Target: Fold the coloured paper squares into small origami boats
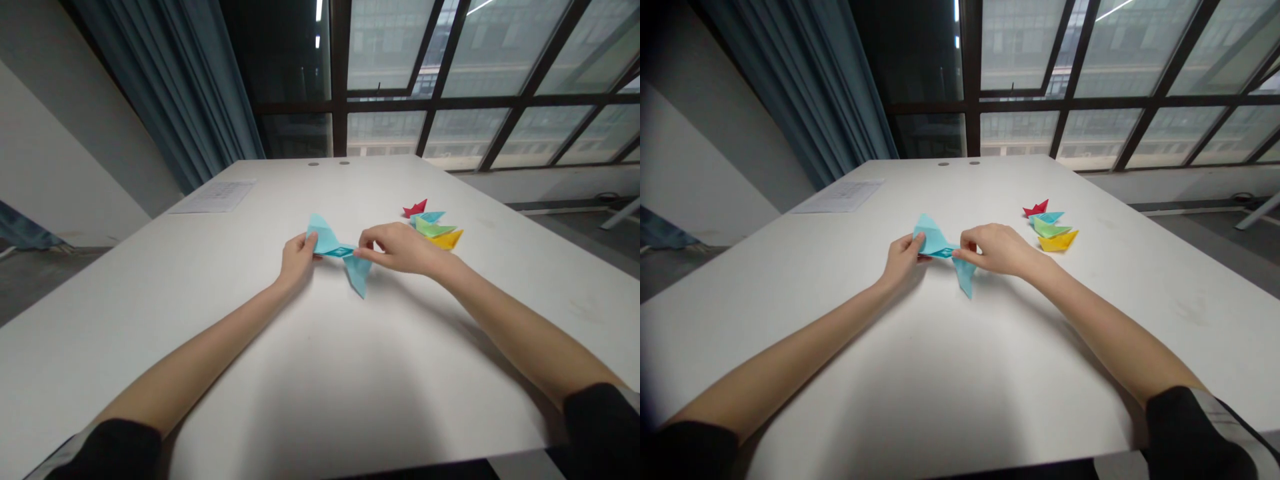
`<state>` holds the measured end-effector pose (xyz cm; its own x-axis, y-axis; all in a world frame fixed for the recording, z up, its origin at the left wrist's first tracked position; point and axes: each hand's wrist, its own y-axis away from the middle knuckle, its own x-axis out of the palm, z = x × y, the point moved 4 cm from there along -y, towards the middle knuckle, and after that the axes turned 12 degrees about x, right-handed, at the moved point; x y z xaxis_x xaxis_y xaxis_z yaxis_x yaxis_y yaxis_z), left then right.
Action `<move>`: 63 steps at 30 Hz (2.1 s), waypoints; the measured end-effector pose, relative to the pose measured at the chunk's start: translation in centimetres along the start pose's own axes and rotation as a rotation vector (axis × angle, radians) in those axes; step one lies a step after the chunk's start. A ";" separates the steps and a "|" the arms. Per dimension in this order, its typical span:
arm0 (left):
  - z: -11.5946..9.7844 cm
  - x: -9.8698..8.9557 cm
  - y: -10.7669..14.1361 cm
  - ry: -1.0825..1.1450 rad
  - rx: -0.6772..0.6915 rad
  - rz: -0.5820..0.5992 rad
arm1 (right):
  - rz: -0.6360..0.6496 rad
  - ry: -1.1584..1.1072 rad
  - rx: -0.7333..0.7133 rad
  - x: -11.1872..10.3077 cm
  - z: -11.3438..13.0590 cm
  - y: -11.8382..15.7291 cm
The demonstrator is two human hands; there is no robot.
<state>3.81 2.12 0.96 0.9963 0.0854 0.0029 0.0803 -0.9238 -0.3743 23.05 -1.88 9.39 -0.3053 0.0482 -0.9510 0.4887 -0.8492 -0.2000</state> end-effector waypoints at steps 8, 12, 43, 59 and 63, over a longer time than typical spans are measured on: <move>-2.2 1.7 1.6 0.047 -0.024 0.174 | 0.130 -0.254 -0.067 1.3 -0.4 -0.3; -2.6 2.3 1.9 0.095 -0.036 0.235 | 0.212 -0.435 0.025 2.1 -1.1 -0.6; -1.7 1.9 1.6 0.453 -0.224 -0.016 | 0.031 -1.317 0.420 4.0 -6.4 -2.0; -0.6 1.2 1.1 -0.284 0.075 0.312 | 0.120 -0.855 0.464 5.6 -7.6 -2.0; -0.5 0.9 1.2 -0.501 0.092 0.320 | 0.061 -0.683 0.430 5.8 -7.5 -2.3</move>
<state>4.78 0.88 0.95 0.8339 -0.0058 -0.5519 -0.2468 -0.8983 -0.3635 26.33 4.28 2.60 -0.7882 -0.2183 -0.5753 0.2060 -0.9746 0.0877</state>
